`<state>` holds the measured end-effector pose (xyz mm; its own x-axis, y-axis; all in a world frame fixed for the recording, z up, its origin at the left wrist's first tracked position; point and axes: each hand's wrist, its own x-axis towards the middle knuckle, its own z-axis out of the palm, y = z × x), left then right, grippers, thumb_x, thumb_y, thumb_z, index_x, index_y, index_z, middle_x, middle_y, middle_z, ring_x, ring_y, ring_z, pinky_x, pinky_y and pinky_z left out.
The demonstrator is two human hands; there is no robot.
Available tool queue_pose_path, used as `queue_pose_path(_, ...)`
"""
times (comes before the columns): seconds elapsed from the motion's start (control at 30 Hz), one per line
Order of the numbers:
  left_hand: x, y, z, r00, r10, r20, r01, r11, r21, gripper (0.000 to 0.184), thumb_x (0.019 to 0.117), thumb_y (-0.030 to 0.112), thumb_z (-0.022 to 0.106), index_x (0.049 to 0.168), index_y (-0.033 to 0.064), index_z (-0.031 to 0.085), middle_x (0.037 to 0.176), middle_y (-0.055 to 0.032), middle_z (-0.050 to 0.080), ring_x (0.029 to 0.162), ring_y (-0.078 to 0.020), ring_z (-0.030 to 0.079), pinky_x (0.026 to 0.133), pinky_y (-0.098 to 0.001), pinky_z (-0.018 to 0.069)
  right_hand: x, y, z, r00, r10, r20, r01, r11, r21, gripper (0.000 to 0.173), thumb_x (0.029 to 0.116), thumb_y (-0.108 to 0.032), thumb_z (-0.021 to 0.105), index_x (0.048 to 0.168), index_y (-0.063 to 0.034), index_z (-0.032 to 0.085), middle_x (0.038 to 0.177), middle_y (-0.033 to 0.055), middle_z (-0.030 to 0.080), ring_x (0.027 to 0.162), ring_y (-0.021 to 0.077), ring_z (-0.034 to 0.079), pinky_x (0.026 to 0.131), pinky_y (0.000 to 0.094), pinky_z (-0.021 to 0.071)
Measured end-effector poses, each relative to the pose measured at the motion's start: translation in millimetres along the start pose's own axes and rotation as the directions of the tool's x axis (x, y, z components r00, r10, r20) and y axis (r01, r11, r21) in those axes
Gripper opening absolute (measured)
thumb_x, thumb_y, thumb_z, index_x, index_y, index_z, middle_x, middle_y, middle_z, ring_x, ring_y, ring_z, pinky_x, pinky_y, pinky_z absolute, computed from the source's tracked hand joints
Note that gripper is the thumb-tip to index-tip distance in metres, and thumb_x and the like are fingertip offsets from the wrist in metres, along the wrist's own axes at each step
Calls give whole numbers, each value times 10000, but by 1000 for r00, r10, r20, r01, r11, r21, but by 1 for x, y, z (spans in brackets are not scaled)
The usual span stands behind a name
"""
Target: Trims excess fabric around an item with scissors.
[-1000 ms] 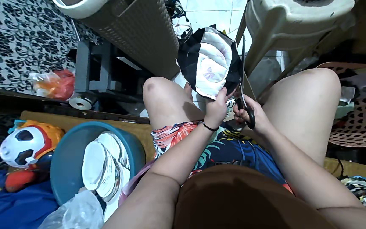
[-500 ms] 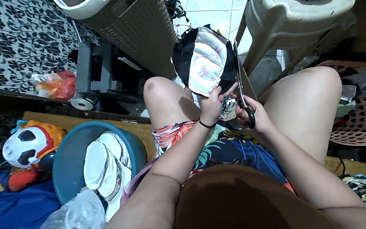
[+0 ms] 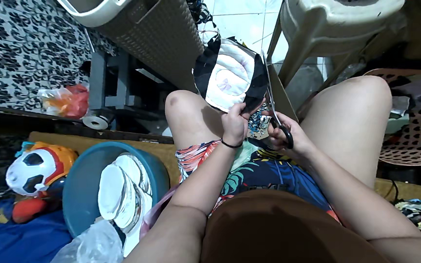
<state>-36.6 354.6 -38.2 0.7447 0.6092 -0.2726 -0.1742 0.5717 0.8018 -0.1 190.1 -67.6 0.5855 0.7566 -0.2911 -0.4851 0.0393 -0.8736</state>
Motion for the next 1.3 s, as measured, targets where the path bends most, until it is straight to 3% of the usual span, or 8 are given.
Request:
queue_pose_path(0.2, -5, -4, -2, 999, -34, 24, 34, 999, 14, 221, 974, -45, 402, 1152, -27, 533, 1048, -156, 680, 943, -257, 705, 884, -466, 594, 1, -2, -5, 1000, -25, -13, 25, 999, 28, 770, 821, -513, 803, 1439, -199, 469, 723, -70, 521, 486, 8, 443, 444, 156, 410)
queue_pose_path(0.43, -4, -3, -2, 999, -27, 32, 27, 1000, -3, 228, 977, -53, 385, 1162, -32, 517, 1057, -171, 677, 939, -282, 711, 875, -487, 601, -2, -4, -3, 997, -29, -67, 27, 999, -23, 571, 937, -251, 669, 1460, -149, 465, 686, -41, 507, 453, 23, 426, 430, 168, 413)
queue_pose_path(0.57, -2, 1, -3, 1000, -8, 8, 8, 1000, 30, 202, 959, -40, 403, 1080, -20, 563, 984, -134, 694, 894, -237, 712, 857, -447, 601, -3, -5, -3, 998, -29, -60, 27, 999, -29, 579, 937, -236, 685, 1468, -157, 468, 645, -52, 473, 442, 19, 425, 430, 170, 426)
queue_pose_path(0.83, 0, 14, -11, 1000, 8, 8, -8, 1000, 6, 246, 931, -58, 399, 1122, -14, 548, 1023, -148, 690, 916, -249, 712, 849, -457, 605, -1, -3, -5, 999, -9, -38, 8, 999, -44, 552, 950, -192, 663, 1463, -153, 462, 640, -42, 486, 447, 25, 433, 435, 175, 423)
queue_pose_path(0.97, -1, 30, -14, 999, -29, 29, 28, 999, 41, 261, 921, -59, 384, 1115, 15, 543, 1019, -131, 695, 910, -233, 715, 823, -448, 609, 0, -3, -7, 994, -59, -94, 28, 954, -300, 637, 932, -266, 674, 1493, -142, 400, 844, -13, 545, 588, 61, 529, 539, 224, 508)
queue_pose_path(1.07, -3, 41, -20, 997, -43, 69, 37, 995, 94, 247, 908, -53, 408, 1096, 32, 543, 991, -106, 699, 898, -205, 713, 819, -428, 605, 0, -4, -6, 982, -108, -156, 14, 862, -507, 804, 853, -305, 777, 1531, -111, 392, 887, 32, 581, 702, 104, 553, 627, 289, 501)
queue_pose_path(1.17, -5, 45, -24, 992, -70, 106, 57, 991, 123, 255, 899, -39, 407, 1099, 58, 533, 973, -87, 704, 878, -186, 715, 786, -402, 610, 1, -4, -4, 979, -93, -181, -21, 838, -545, 817, 863, -270, 799, 1547, -106, 384, 882, 54, 569, 711, 127, 536, 631, 320, 486)
queue_pose_path(1.3, -7, 47, -28, 981, -108, 158, 86, 986, 140, 249, 906, -20, 391, 1072, 66, 554, 956, -77, 719, 876, -175, 717, 798, -393, 603, -1, -6, -6, 982, -99, -161, -1, 850, -527, 735, 892, -266, 765, 1527, -116, 425, 838, 32, 580, 651, 88, 536, 599, 268, 487)
